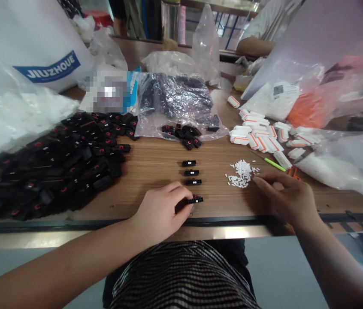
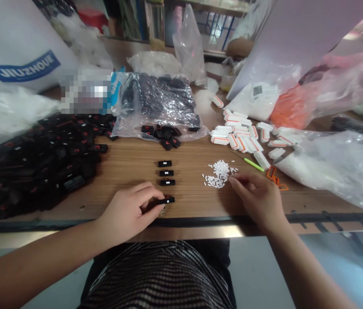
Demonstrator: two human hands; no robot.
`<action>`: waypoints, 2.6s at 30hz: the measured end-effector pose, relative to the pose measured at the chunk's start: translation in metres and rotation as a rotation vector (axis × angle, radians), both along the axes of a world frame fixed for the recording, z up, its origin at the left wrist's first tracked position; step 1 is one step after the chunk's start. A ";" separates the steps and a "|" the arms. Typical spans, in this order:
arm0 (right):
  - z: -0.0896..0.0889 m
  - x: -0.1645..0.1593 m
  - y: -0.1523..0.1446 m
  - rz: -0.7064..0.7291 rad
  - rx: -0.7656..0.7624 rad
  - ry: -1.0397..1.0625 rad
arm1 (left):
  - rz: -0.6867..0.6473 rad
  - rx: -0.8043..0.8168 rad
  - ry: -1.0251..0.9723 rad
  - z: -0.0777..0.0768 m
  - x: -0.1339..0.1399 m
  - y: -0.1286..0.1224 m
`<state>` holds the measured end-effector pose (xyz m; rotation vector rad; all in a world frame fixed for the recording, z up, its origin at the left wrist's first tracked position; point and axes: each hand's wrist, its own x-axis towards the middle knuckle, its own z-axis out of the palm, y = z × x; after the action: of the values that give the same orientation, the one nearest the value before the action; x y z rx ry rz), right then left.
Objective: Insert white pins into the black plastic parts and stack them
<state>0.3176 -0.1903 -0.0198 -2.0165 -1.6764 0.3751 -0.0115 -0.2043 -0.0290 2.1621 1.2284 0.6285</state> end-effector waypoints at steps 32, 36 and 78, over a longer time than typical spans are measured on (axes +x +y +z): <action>0.018 -0.126 -0.015 0.876 0.219 -0.187 | -0.027 -0.033 0.013 0.002 -0.001 0.001; 0.017 -0.120 -0.017 0.868 0.285 -0.197 | -0.018 -0.021 0.005 0.002 -0.001 0.001; 0.010 0.031 0.053 0.234 -0.128 -0.300 | -0.047 0.022 0.016 0.003 0.000 -0.003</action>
<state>0.3482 -0.1372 -0.0094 -2.0524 -2.1326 0.2740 -0.0113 -0.2071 -0.0257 2.2120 1.1804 0.6089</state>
